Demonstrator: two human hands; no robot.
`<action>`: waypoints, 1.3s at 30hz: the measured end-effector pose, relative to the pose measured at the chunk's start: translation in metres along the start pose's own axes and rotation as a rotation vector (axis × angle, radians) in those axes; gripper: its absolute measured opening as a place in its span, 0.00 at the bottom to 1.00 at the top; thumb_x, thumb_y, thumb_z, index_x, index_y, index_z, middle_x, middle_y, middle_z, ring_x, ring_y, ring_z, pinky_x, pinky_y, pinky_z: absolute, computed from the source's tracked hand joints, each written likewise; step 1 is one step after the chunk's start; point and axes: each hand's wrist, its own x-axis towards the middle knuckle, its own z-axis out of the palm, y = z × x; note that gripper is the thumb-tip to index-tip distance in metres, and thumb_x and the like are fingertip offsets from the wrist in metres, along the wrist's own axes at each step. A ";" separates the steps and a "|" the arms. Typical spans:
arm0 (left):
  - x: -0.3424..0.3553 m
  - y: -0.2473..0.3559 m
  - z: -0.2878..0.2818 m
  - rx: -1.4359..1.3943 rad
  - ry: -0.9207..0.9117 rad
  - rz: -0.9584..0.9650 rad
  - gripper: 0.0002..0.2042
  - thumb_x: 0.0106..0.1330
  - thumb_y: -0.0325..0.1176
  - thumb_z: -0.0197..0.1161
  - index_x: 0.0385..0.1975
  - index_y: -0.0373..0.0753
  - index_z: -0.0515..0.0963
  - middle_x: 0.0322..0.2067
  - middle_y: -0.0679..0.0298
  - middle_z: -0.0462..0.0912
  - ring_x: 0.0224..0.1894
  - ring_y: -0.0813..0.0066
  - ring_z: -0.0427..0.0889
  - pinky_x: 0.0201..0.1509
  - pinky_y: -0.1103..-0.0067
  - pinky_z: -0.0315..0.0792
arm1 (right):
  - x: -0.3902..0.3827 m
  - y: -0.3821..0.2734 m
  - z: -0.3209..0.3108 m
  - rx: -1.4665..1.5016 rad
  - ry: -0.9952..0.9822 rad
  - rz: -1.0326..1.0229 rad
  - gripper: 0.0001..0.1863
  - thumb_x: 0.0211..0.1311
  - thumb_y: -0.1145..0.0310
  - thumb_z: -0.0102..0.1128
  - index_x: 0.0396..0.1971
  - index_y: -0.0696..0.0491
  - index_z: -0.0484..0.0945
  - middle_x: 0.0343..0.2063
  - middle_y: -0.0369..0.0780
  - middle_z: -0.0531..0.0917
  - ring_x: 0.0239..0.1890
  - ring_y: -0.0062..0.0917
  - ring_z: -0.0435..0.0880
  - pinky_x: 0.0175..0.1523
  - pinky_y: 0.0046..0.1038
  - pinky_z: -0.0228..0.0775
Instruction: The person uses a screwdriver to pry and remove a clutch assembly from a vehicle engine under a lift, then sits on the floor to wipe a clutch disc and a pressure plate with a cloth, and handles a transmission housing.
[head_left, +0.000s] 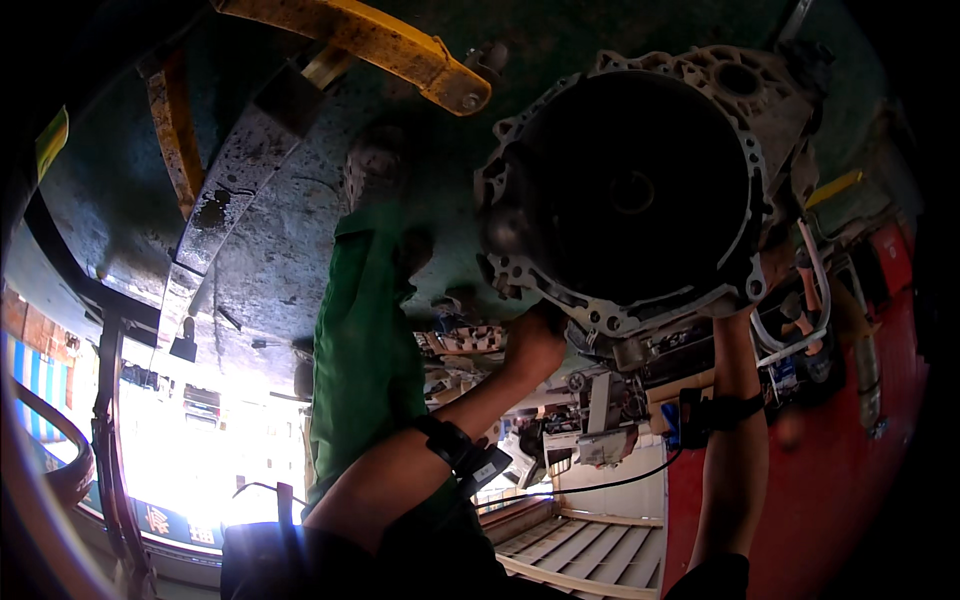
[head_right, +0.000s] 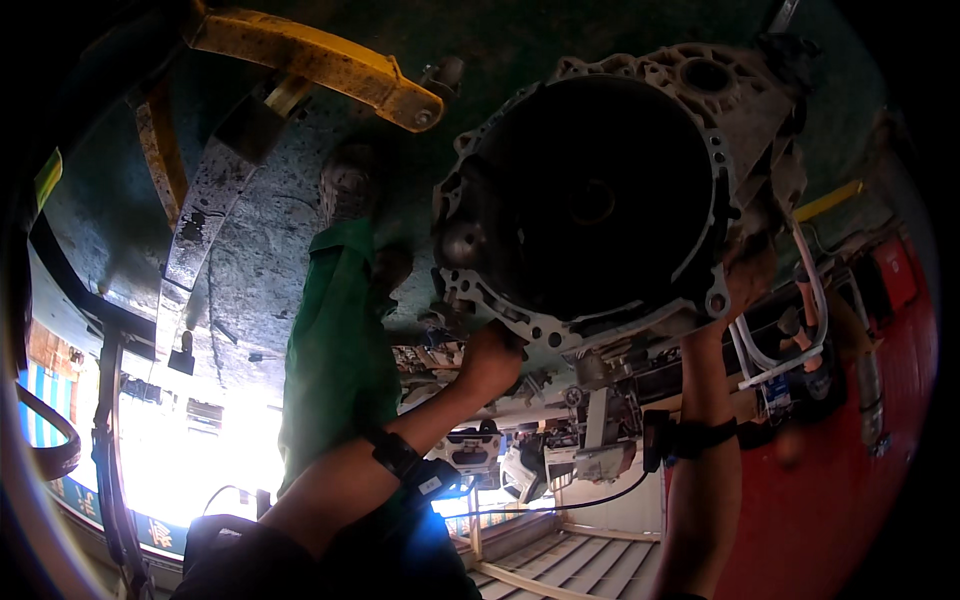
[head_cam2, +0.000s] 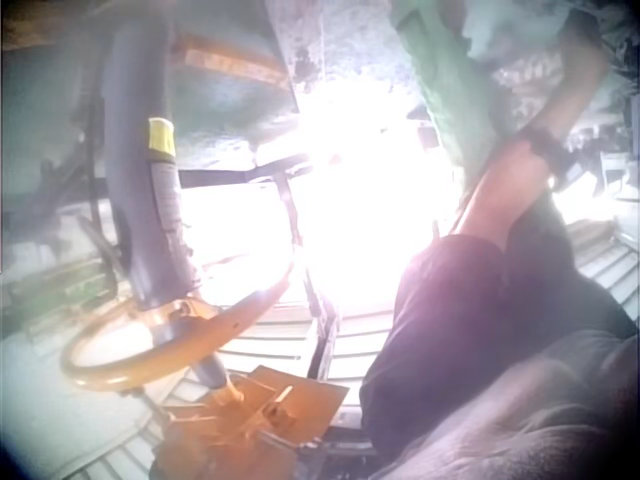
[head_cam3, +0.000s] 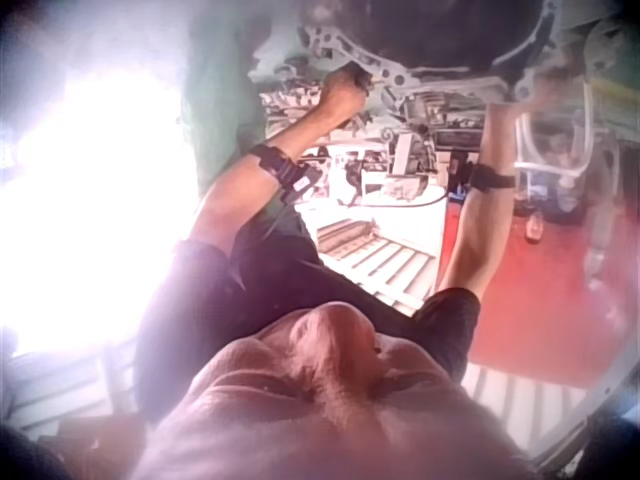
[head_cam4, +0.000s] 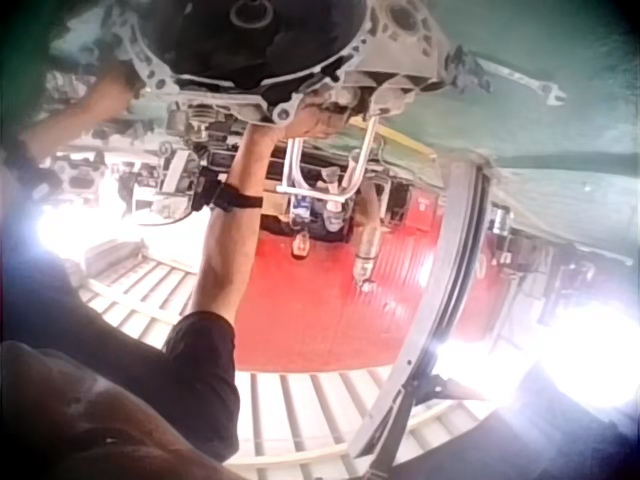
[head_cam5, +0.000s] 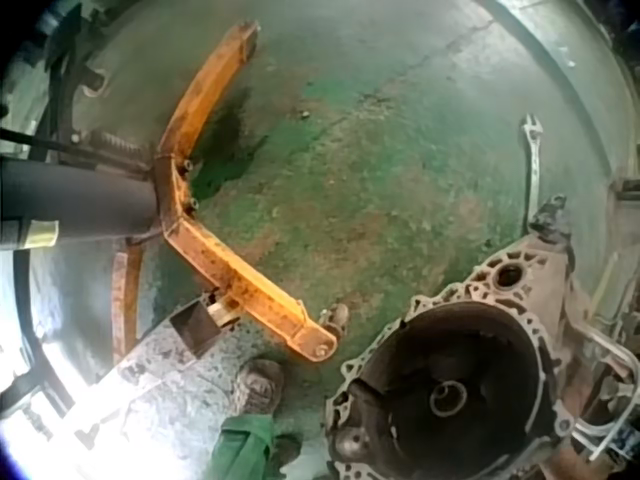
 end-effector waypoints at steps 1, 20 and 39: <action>0.001 0.001 -0.001 0.023 -0.003 -0.001 0.11 0.42 0.28 0.64 0.28 0.30 0.78 0.28 0.51 0.79 0.34 0.54 0.78 0.37 0.63 0.74 | 0.005 -0.001 -0.002 -0.006 -0.019 -0.012 0.32 0.65 0.50 0.51 0.64 0.55 0.66 0.56 0.48 0.73 0.58 0.43 0.71 0.62 0.37 0.62; 0.000 -0.002 -0.002 0.119 -0.036 0.087 0.11 0.42 0.27 0.62 0.26 0.29 0.77 0.27 0.50 0.78 0.31 0.55 0.78 0.34 0.65 0.74 | 0.010 -0.023 -0.003 0.001 -0.106 0.244 0.25 0.72 0.50 0.42 0.59 0.51 0.72 0.47 0.44 0.80 0.46 0.33 0.81 0.48 0.27 0.72; 0.006 0.004 -0.007 -0.070 -0.030 -0.092 0.07 0.63 0.27 0.55 0.37 0.33 0.77 0.32 0.44 0.80 0.35 0.41 0.78 0.37 0.56 0.71 | 0.032 -0.029 -0.001 -0.038 -0.185 0.473 0.32 0.70 0.50 0.44 0.57 0.66 0.68 0.57 0.55 0.71 0.61 0.47 0.68 0.65 0.42 0.59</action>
